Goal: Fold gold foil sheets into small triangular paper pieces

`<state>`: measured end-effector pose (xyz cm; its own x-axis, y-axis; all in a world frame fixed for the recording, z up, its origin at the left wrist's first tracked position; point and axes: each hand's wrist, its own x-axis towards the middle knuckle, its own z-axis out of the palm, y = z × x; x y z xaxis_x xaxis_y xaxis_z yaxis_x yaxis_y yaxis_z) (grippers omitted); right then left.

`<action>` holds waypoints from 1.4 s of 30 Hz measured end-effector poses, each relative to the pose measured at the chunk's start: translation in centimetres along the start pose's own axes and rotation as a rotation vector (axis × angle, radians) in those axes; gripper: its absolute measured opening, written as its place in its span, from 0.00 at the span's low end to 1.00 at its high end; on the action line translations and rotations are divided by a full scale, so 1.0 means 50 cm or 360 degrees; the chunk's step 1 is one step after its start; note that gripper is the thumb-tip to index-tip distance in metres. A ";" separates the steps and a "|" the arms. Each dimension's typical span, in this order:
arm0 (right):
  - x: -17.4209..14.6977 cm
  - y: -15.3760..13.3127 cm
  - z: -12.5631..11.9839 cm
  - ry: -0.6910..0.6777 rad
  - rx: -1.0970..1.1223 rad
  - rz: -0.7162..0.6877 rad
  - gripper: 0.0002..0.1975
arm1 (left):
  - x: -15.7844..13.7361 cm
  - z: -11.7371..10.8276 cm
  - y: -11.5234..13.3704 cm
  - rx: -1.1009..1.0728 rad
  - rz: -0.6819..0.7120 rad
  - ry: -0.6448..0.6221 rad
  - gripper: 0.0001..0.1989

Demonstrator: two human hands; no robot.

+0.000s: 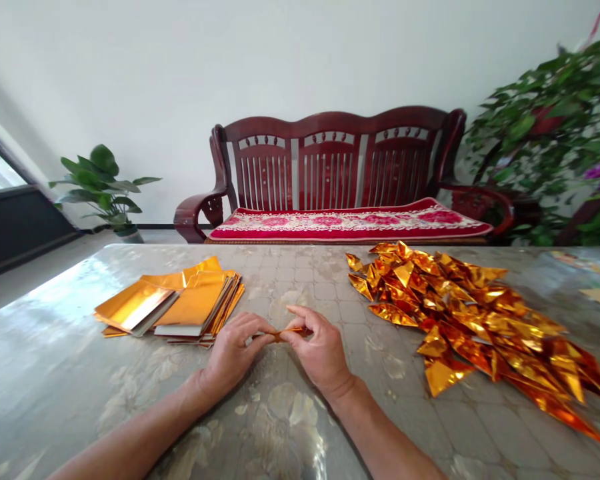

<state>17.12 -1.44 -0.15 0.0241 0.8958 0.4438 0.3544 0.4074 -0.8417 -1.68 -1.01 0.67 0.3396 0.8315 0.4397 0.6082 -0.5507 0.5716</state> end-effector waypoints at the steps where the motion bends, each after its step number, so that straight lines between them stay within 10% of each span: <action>1: -0.002 0.000 0.001 -0.0005 0.0004 -0.0023 0.19 | 0.001 0.002 0.002 -0.0024 -0.0003 -0.0006 0.06; 9: -0.004 -0.011 -0.004 0.0144 -0.0011 -0.0081 0.18 | -0.004 0.017 -0.011 -0.0411 -0.0318 0.0070 0.07; 19: 0.002 -0.014 -0.003 0.0118 0.0175 0.0104 0.02 | -0.018 0.018 0.017 -0.0354 -0.0195 0.0031 0.04; 29: 0.001 -0.043 -0.018 -0.0161 0.0060 -0.0443 0.08 | -0.011 0.022 0.004 -0.0623 -0.0441 -0.0033 0.10; 42: -0.008 -0.021 0.014 -0.0087 0.0002 -0.0304 0.08 | -0.009 0.018 0.023 -0.0521 -0.0457 0.0044 0.14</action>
<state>16.09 -2.10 0.34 -0.0941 0.8103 0.5784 0.3462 0.5713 -0.7441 -0.51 -1.94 0.51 0.1675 0.9545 0.2466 0.4143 -0.2951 0.8609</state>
